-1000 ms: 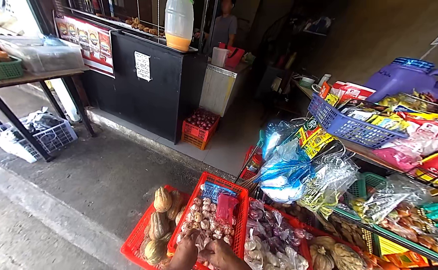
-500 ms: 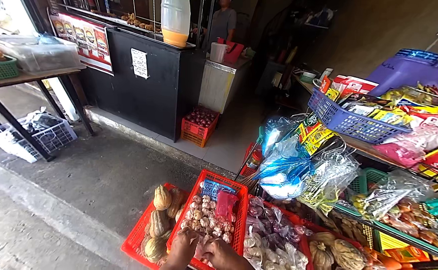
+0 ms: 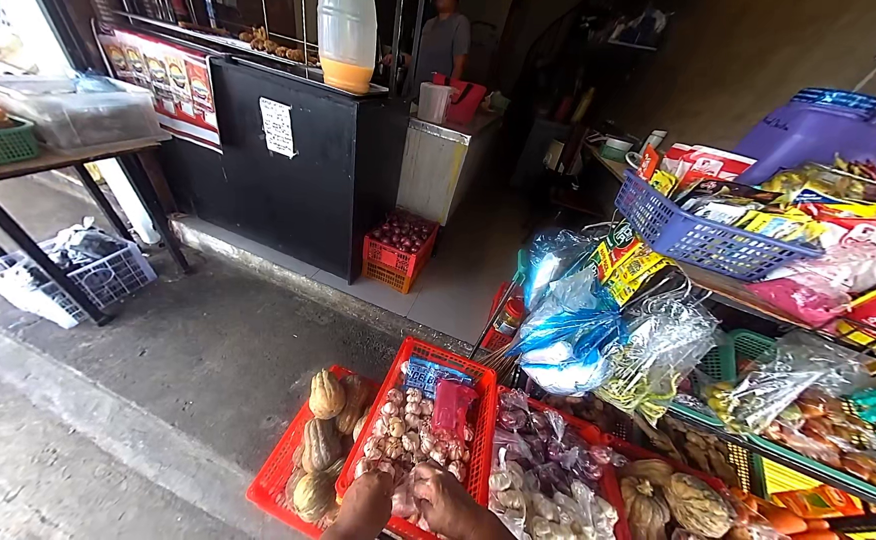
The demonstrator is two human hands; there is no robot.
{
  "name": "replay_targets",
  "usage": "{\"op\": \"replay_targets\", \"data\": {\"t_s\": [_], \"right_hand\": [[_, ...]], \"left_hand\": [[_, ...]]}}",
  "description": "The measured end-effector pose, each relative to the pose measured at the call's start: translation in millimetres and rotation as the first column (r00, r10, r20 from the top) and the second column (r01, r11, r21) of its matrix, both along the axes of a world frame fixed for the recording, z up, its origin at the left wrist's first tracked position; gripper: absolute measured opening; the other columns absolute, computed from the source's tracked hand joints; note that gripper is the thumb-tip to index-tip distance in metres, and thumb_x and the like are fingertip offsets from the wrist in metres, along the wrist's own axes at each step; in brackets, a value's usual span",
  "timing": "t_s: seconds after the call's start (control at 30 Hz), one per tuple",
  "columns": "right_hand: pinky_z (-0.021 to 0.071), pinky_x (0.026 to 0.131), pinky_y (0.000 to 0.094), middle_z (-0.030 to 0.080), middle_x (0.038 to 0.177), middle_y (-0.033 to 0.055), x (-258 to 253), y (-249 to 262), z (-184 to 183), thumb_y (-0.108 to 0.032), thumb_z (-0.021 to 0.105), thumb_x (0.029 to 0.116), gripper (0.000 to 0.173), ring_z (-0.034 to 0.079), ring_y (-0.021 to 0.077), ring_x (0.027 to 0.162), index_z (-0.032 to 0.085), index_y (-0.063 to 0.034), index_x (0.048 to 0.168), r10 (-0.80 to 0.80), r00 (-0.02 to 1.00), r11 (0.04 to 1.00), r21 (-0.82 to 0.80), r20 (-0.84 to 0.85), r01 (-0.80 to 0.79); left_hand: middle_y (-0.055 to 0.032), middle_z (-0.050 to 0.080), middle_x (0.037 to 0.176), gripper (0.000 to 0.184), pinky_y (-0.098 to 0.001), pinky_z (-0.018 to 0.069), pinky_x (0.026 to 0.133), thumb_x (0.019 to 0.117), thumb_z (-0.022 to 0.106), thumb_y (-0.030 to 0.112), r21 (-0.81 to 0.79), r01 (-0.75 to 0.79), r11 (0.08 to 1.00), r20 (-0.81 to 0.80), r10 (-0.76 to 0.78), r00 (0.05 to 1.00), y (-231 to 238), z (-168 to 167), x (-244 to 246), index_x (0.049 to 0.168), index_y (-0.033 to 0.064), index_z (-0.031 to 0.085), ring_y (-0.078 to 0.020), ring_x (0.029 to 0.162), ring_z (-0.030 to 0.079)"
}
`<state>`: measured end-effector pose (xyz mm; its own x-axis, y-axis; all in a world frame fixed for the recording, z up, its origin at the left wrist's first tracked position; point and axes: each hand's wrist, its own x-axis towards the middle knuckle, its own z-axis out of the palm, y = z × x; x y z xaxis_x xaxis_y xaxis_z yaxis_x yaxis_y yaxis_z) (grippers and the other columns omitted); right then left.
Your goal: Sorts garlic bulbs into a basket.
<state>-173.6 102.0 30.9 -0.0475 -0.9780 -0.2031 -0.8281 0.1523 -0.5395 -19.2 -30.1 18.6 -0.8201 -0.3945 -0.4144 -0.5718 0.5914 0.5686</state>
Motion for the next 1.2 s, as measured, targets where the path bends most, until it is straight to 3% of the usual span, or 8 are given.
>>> {"op": "replay_targets", "data": {"t_s": [0.33,0.47,0.63,0.73,0.8,1.03,1.13,1.2], "right_hand": [[0.0507,0.106,0.0431,0.066,0.123,0.0222,1.1,3.5,-0.4,-0.002,0.07,0.0837,0.008,0.061,0.0342,0.121,0.077,0.0004,0.086,-0.036,0.999,0.964,-0.261,0.02,0.04],[0.0459,0.113,0.0415,0.062,0.136,0.0205,-0.5,2.5,3.6,-0.001,0.065,0.0855,0.015,0.055,0.0322,0.132,0.079,-0.001,0.093,-0.135,0.991,0.977,-0.17,-0.009,0.131],[0.0534,0.098,0.0495,0.07,0.119,0.0187,-3.9,1.4,9.0,-0.014,0.059,0.0936,0.024,0.068,0.0322,0.112,0.073,0.0028,0.103,-0.228,0.969,0.961,0.136,-0.097,0.24],[0.0539,0.096,0.0471,0.072,0.107,0.0187,-3.7,4.9,2.9,-0.028,0.057,0.0954,0.035,0.07,0.0309,0.105,0.074,0.0027,0.095,-0.328,0.945,0.943,0.054,-0.014,0.328],[0.053,0.099,0.0458,0.072,0.11,0.0198,-2.4,1.6,3.3,-0.033,0.056,0.1013,0.041,0.069,0.0313,0.108,0.074,0.004,0.098,-0.382,0.924,0.921,0.076,-0.012,0.382],[0.0506,0.106,0.0435,0.066,0.127,0.0166,5.5,-7.3,-3.5,-0.009,0.057,0.0961,0.026,0.064,0.0288,0.119,0.074,-0.002,0.114,-0.368,0.929,0.91,0.19,-0.044,0.369],[0.052,0.104,0.0462,0.064,0.134,0.0123,7.3,-10.2,-1.0,-0.011,0.06,0.0943,0.03,0.064,0.0276,0.12,0.074,-0.0106,0.12,-0.345,0.936,0.907,0.233,-0.067,0.351],[0.0523,0.104,0.0478,0.062,0.137,0.0119,8.9,-12.6,0.0,-0.017,0.063,0.0954,0.029,0.063,0.0283,0.121,0.074,-0.0103,0.121,-0.35,0.933,0.901,0.244,-0.08,0.359]], "left_hand": [[-0.0216,0.07,0.112,0.033,-0.0604,0.0527,0.093,0.1046,0.051,0.029,-0.01,-0.069,0.998,0.042,0.069,0.997,-0.1,4.7,-0.1,0.116,0.0023,0.067,-0.0399,0.11,0.067],[-0.0198,0.071,0.111,0.036,-0.0606,0.0533,0.09,0.1061,0.046,0.033,-0.043,-0.102,0.994,0.062,0.105,0.993,-1.3,5.0,0.0,0.114,0.0051,0.068,-0.039,0.11,0.068],[-0.0189,0.072,0.112,0.038,-0.0603,0.0529,0.091,0.1053,0.044,0.034,-0.054,-0.11,0.992,0.121,0.116,0.986,-2.5,14.9,0.2,0.111,0.0055,0.07,-0.0376,0.111,0.068],[-0.0201,0.072,0.109,0.038,-0.0617,0.0526,0.09,0.103,0.047,0.034,-0.028,-0.06,0.998,0.121,0.063,0.991,-0.6,13.1,1.1,0.107,0.0041,0.07,-0.0391,0.11,0.068],[-0.0211,0.072,0.107,0.038,-0.0626,0.052,0.09,0.103,0.047,0.034,-0.008,-0.017,1.0,0.11,0.018,0.994,2.0,12.0,1.4,0.104,0.0028,0.07,-0.0401,0.109,0.068],[-0.0204,0.072,0.107,0.04,-0.0628,0.0521,0.088,0.1028,0.046,0.035,-0.04,0.02,0.999,0.161,-0.013,0.987,3.6,15.6,3.4,0.103,0.0032,0.07,-0.0398,0.108,0.068],[-0.0193,0.071,0.115,0.037,-0.0609,0.0535,0.088,0.0988,0.053,0.035,-0.083,-0.069,0.994,0.125,0.079,0.989,4.6,11.4,6.9,0.114,0.0043,0.068,-0.0382,0.109,0.068],[-0.0204,0.06,0.138,0.047,-0.0573,0.053,0.096,0.0971,0.06,0.025,-0.043,-0.129,0.991,0.04,0.131,0.991,3.8,10.6,8.4,0.139,0.005,0.057,-0.0374,0.118,0.064]]}}
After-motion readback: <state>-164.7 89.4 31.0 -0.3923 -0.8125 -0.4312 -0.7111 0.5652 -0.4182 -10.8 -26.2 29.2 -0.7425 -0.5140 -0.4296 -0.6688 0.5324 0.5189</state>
